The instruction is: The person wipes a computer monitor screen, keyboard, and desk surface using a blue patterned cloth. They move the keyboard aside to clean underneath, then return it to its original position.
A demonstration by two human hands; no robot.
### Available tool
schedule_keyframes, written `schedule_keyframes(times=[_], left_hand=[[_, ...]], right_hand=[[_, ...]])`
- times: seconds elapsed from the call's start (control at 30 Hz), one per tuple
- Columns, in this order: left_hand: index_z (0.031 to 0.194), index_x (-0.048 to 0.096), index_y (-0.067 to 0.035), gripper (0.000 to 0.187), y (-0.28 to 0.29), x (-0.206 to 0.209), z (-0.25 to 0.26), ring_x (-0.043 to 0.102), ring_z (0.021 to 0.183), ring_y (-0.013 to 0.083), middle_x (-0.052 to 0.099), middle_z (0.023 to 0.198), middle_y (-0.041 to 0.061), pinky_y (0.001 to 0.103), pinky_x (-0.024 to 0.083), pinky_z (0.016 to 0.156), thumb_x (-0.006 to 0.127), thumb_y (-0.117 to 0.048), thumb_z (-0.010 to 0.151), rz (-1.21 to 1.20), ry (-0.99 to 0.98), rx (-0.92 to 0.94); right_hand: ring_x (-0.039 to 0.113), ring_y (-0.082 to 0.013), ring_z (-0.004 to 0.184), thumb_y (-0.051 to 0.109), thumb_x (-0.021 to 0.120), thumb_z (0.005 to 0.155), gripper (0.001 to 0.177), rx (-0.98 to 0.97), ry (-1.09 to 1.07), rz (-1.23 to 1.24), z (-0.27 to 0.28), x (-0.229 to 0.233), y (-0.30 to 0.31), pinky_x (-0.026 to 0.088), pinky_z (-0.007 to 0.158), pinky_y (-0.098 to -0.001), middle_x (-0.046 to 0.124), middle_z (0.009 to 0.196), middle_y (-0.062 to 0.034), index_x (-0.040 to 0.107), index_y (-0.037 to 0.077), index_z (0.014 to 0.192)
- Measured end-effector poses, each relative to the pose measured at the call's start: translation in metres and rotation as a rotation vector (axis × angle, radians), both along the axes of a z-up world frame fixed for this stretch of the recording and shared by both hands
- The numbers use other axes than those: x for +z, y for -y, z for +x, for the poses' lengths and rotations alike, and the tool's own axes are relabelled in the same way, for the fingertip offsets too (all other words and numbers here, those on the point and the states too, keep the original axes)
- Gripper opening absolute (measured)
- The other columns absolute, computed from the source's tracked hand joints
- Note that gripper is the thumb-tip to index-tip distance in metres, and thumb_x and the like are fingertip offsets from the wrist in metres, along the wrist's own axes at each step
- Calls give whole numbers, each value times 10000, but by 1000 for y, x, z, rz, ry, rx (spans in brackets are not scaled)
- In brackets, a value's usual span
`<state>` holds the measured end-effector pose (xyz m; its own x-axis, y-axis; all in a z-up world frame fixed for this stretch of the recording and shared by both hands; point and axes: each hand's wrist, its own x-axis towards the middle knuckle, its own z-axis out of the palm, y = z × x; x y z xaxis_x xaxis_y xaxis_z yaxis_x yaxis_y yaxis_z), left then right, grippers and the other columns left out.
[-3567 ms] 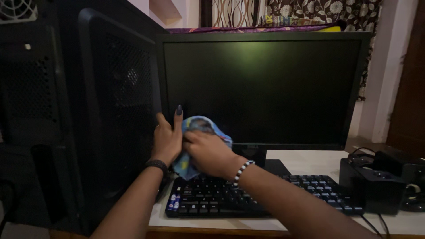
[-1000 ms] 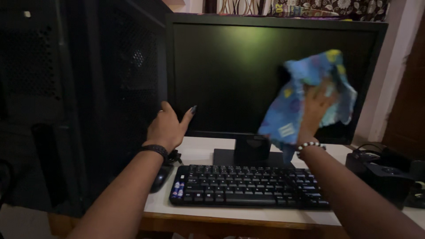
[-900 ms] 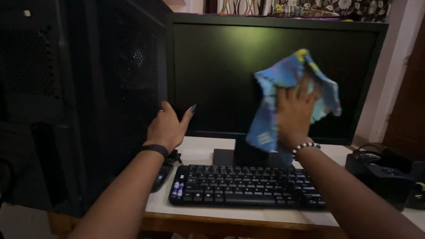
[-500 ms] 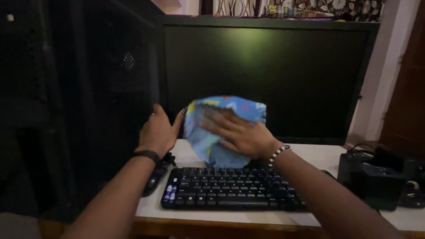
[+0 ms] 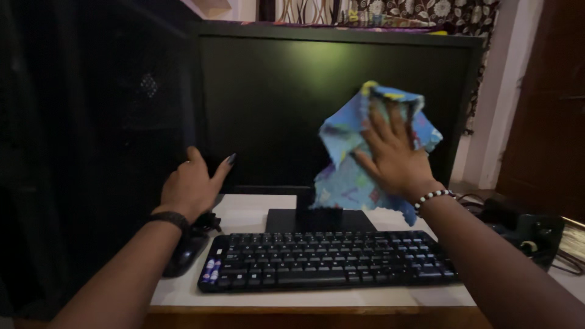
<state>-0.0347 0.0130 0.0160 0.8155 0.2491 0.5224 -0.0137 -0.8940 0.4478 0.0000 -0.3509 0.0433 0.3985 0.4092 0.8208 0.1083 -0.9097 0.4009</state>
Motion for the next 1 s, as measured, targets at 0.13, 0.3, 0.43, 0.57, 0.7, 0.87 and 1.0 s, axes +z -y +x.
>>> schedule_keyframes(times=[0.13,0.3,0.43,0.57,0.7,0.87,1.0], left_hand=[[1543,203,40,877,2,1,2,745,744,279,722,892,203,373,610,588,427,-613,1001,-34,-89,38],[1559,167,42,897,0,-2,5,757,626,263,747,775,178,370,613,522,425,-599,988,-32,-101,28],[1524,181,71,917,1,-1,1,733,595,259,729,744,172,353,593,484,438,-620,979,38,-53,-10],[1502,219,85,906,4,-3,-7,752,613,270,736,757,174,366,614,500,436,-619,974,63,-71,4],[1542,122,81,952,8,0,-11,769,607,265,755,736,167,371,616,507,421,-622,974,29,-103,-7],[1500,155,104,979,10,-1,-9,725,540,240,724,694,148,335,576,439,432,-659,951,30,-81,14],[1509,130,106,993,12,-3,-6,715,512,223,722,682,142,315,560,412,435,-659,953,23,-85,36]], right_hand=[[-77,-374,1560,598,357,982,705,30,-70,309,6,10,18,87,1188,-600,108,1677,-166,422,97,1474],[151,-497,1448,551,455,993,694,-116,141,337,4,12,43,73,1185,-601,211,1598,-309,436,23,1444],[363,-433,1424,282,552,922,685,-266,223,270,-1,12,53,186,1219,-582,446,1465,-316,426,-64,1499],[486,-458,1304,252,586,923,590,-161,253,291,-13,18,49,324,1160,-505,539,1323,-328,481,-95,1388],[647,-385,1088,116,628,793,547,-254,131,253,-34,15,41,531,926,-427,595,1260,-264,537,-58,1304],[730,-289,855,201,655,924,256,-397,-242,435,-39,23,33,597,734,-405,722,1026,-189,683,5,1086],[781,-274,827,253,639,982,259,-461,-461,462,-34,26,42,654,725,-381,762,949,-176,762,25,1000]])
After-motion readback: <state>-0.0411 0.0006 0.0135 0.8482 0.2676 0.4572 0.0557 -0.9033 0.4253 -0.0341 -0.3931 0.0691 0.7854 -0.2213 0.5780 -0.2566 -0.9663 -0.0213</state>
